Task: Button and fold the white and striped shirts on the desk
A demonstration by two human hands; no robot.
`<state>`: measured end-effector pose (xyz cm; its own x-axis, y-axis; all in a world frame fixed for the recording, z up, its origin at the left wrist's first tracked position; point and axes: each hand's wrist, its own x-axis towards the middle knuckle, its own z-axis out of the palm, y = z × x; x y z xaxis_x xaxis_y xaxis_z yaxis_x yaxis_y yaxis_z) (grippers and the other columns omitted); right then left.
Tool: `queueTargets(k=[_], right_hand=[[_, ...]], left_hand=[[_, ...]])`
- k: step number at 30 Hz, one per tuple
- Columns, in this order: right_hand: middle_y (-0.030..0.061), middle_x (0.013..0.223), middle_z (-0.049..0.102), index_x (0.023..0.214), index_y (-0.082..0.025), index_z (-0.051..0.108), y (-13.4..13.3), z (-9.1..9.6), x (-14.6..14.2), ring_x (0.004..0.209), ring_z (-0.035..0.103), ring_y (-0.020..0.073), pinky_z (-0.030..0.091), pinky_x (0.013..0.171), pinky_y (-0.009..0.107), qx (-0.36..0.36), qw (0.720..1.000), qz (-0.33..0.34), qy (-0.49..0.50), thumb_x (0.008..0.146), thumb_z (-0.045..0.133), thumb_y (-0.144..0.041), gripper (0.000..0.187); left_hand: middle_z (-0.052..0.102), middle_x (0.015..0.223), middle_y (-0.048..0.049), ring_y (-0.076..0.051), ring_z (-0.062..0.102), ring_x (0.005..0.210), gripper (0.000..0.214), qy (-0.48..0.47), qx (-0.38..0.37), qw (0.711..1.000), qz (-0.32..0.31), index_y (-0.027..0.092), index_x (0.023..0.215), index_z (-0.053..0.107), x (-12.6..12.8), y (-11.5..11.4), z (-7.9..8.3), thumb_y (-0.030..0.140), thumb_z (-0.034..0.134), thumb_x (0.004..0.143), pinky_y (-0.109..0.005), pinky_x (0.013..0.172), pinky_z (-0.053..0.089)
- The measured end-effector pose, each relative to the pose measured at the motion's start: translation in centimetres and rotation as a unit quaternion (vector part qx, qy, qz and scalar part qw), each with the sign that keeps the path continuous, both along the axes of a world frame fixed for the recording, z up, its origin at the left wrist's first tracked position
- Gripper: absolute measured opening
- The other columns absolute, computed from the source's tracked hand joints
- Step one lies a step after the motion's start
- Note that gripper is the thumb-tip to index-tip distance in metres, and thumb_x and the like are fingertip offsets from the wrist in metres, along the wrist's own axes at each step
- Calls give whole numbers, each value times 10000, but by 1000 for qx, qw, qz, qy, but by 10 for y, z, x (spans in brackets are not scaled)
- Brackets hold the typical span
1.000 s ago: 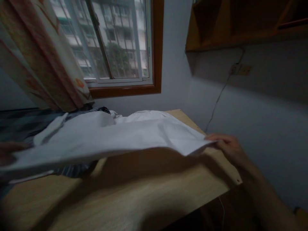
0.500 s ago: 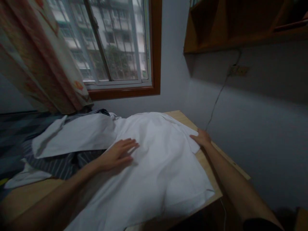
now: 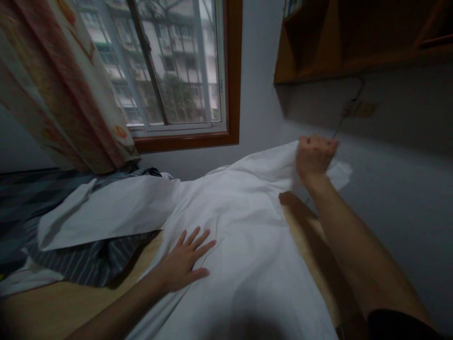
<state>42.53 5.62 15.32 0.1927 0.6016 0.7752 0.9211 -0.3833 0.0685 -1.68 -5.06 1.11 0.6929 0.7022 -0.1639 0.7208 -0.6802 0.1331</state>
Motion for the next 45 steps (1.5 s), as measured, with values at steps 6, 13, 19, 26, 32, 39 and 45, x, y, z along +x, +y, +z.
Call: queueTargets(k=[6, 13, 19, 26, 32, 39, 45], right_hand=[[257, 1115, 619, 1020, -57, 690, 3, -85, -23, 1130, 522, 373, 327, 929, 527, -281, 956, -51, 65, 859, 479, -122, 274], [191, 1519, 312, 1447, -192, 380, -23, -133, -95, 1358, 321, 374, 299, 1036, 534, -314, 929, 156, 118, 922, 437, -479, 601], [107, 1595, 140, 1517, -289, 216, -53, -168, -170, 1449, 109, 366, 123, 1114, 592, -434, 848, 272, 137, 930, 310, -620, 681], [111, 1582, 184, 1506, -282, 260, -87, -173, -156, 1445, 143, 359, 149, 1113, 577, -448, 830, 313, 107, 902, 380, -632, 708], [101, 1069, 708, 1015, -220, 710, -16, -133, -149, 1002, 639, 246, 442, 889, 347, -402, 831, 343, 175, 914, 468, -494, 379], [140, 1255, 614, 1263, -146, 553, 139, -120, -173, 1157, 562, 217, 417, 965, 332, -206, 884, 277, 316, 918, 509, -358, 407], [190, 1299, 567, 1290, -107, 527, 181, -168, -189, 1210, 518, 254, 397, 982, 361, -257, 893, 231, 289, 919, 495, -389, 466]], left_hand=[[104, 1594, -43, -388, 25, 1449, 757, -2, 15, 1000, 10, 384, 1498, 222, 0, 0, -6, 757, 313, 846, -680, 1099, 74], [94, 1595, -42, -402, 9, 1445, 762, -7, 13, 1000, 17, 390, 1500, 201, 9, -7, -9, 754, 329, 843, -703, 1083, 52], [64, 1596, -48, -408, -41, 1438, 789, 4, -42, 998, 37, 380, 1503, 201, 15, -28, 5, 754, 369, 829, -707, 1082, 12], [108, 1587, -102, -467, 55, 1418, 860, 51, -119, 991, 20, 356, 1492, 273, -1, -49, 37, 733, 524, 761, -725, 1052, 141], [655, 1235, -65, -246, 645, 1060, 587, -58, -184, 981, -14, 258, 1394, 475, 16, 70, 89, 536, 503, 877, -339, 925, 483], [367, 1499, -180, -267, 353, 1372, 590, -172, 175, 932, 267, 57, 1437, 345, 44, 243, 37, 333, 470, 931, -375, 1110, 288], [447, 1457, -123, -287, 412, 1306, 499, -108, 152, 956, 226, 178, 1372, 465, 35, 263, -22, 410, 467, 929, -446, 1047, 331]])
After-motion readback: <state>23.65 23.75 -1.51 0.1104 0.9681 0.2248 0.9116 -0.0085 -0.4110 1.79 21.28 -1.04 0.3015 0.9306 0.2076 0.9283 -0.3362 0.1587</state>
